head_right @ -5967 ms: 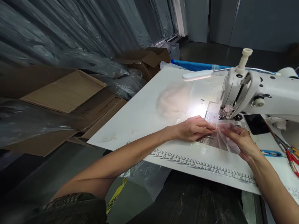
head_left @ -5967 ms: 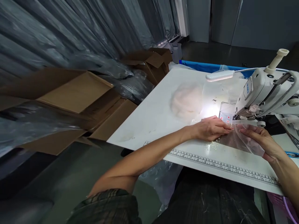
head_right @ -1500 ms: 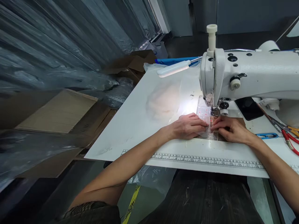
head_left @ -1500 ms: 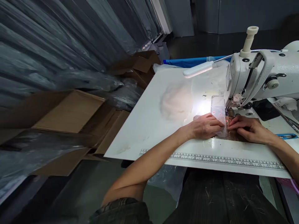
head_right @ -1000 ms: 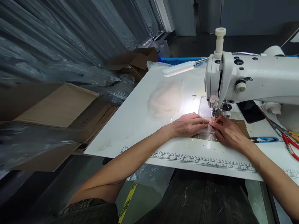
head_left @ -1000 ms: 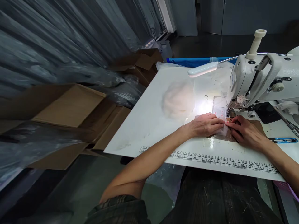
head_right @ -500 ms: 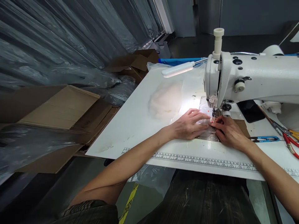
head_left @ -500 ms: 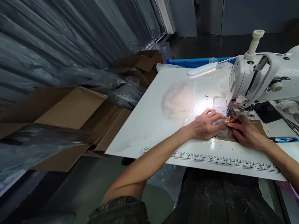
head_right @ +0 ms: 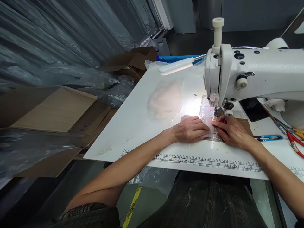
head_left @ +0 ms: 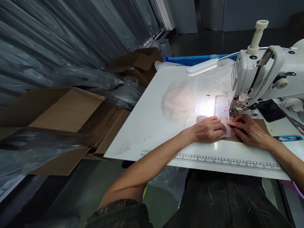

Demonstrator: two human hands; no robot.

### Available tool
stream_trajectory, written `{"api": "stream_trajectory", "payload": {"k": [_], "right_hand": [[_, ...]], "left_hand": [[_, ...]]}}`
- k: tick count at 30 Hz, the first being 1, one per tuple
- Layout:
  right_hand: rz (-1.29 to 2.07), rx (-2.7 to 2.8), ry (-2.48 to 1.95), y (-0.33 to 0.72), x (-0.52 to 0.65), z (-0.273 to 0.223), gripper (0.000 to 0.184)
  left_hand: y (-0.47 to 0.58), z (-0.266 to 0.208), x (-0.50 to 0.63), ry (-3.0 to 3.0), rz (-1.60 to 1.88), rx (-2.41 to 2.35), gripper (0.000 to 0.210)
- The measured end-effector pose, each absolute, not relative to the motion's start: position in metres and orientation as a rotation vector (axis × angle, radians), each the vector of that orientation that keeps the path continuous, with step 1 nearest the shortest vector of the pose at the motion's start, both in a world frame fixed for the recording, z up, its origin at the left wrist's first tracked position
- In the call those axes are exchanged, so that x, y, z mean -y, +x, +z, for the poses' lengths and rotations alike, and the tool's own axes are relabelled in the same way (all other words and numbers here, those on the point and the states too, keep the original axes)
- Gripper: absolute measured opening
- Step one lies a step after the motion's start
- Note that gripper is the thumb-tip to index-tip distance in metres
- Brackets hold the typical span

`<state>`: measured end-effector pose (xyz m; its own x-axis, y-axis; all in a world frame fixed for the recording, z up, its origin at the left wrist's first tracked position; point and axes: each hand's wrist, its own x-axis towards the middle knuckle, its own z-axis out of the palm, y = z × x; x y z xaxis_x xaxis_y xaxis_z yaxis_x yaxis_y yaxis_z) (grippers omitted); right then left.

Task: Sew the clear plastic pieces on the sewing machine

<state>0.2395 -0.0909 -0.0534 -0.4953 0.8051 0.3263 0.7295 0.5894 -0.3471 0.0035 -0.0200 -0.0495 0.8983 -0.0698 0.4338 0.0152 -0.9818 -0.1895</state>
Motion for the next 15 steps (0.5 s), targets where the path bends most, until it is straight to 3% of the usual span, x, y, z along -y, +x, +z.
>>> {"api": "stream_trajectory", "payload": {"k": [4,15], "right_hand": [[0.096,2.443,-1.270,0.2357,0.0904,-0.0550,0.039],[0.100,2.437,-1.229,0.2372,0.0903,-0.0522,0.036]], "left_hand": [[0.0052,-0.0481,0.0235,-2.794,-0.590,-0.072,0.032],[0.0033,-0.0457,0.0229,-2.817,-0.442,0.002,0.028]]}}
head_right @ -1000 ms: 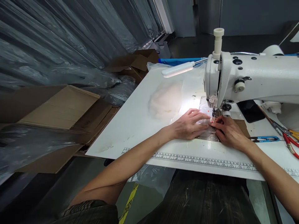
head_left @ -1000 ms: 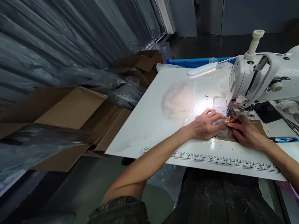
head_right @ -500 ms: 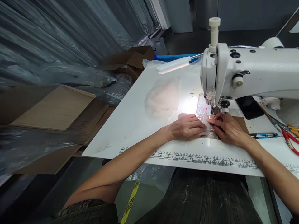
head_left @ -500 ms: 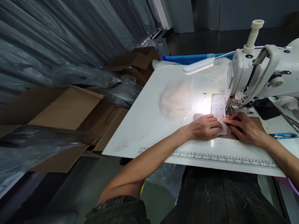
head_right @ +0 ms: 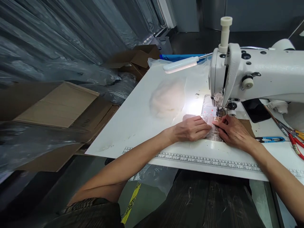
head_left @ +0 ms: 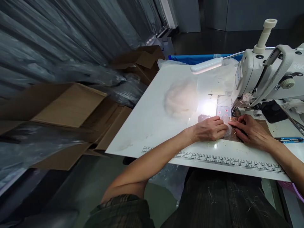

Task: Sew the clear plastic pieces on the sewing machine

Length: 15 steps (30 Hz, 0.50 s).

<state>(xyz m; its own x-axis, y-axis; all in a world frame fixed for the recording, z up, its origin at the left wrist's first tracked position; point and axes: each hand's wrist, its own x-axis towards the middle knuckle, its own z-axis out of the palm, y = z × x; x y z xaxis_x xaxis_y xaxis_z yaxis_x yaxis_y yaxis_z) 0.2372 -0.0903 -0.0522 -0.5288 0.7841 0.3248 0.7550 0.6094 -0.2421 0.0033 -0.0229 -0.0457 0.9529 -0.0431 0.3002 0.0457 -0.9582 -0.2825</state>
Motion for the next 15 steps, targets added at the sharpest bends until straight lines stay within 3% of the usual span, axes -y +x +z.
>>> {"api": "stream_trajectory", "payload": {"k": [15], "right_hand": [[0.249,2.358,-1.174,0.2411,0.0931,-0.0505,0.035]], "left_hand": [[0.0033,-0.0518,0.0182,-2.919,-0.633,0.028,0.021]]}}
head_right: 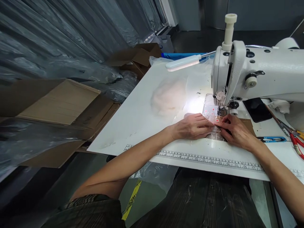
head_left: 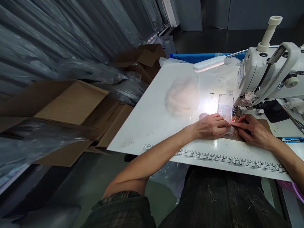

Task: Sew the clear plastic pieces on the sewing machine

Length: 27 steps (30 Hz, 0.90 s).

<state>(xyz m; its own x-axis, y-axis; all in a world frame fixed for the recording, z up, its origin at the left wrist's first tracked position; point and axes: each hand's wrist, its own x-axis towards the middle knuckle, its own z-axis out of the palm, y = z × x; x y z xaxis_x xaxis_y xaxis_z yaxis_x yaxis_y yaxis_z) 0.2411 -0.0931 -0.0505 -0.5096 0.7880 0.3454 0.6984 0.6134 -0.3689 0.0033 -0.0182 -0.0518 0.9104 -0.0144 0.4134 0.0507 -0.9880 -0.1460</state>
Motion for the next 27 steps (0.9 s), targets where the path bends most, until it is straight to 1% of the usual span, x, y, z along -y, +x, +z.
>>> {"api": "stream_trajectory", "payload": {"k": [6,12,18,23,27], "right_hand": [[0.300,2.357,-1.237,0.242,0.092,-0.052,0.036],[0.302,2.329,-1.256,0.243,0.092,-0.048,0.035],[0.556,2.387,-1.133,0.243,0.100,-0.029,0.033],[0.361,2.489,-1.118,0.235,0.103,-0.034,0.039],[0.326,2.503,-1.087,0.235,0.103,-0.038,0.039]], "left_hand": [[0.005,-0.053,0.019,-2.955,-0.524,0.071,0.025],[0.005,-0.055,0.017,-3.014,-0.617,0.083,0.025],[0.007,-0.057,0.016,-3.221,-0.698,0.270,0.025],[0.008,-0.058,0.018,-3.169,-0.838,0.281,0.024],[0.009,-0.058,0.018,-3.016,-0.978,0.154,0.022]]}}
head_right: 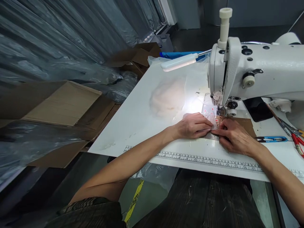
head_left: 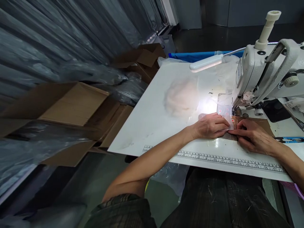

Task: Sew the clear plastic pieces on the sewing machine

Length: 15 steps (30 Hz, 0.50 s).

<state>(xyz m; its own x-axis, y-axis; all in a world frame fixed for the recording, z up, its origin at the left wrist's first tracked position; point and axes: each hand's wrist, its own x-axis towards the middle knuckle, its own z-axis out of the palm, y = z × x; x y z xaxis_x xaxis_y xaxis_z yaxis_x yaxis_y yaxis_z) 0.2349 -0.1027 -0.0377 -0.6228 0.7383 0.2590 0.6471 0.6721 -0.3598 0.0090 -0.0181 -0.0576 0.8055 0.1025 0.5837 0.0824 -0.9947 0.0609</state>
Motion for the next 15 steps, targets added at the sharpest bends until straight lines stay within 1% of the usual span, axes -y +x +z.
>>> {"api": "stream_trajectory", "payload": {"k": [5,12,15], "right_hand": [[0.370,2.502,-1.103,0.2366,0.1024,-0.0350,0.038],[0.487,2.421,-1.158,0.2420,0.1000,-0.0352,0.038],[0.453,2.364,-1.233,0.2432,0.0973,-0.0402,0.039]], "left_hand": [[0.0081,-0.0561,0.0179,3.007,1.000,-0.091,0.018],[0.0067,-0.0604,0.0159,3.084,0.798,-0.057,0.019],[0.0068,-0.0612,0.0164,3.110,0.784,-0.048,0.018]]}}
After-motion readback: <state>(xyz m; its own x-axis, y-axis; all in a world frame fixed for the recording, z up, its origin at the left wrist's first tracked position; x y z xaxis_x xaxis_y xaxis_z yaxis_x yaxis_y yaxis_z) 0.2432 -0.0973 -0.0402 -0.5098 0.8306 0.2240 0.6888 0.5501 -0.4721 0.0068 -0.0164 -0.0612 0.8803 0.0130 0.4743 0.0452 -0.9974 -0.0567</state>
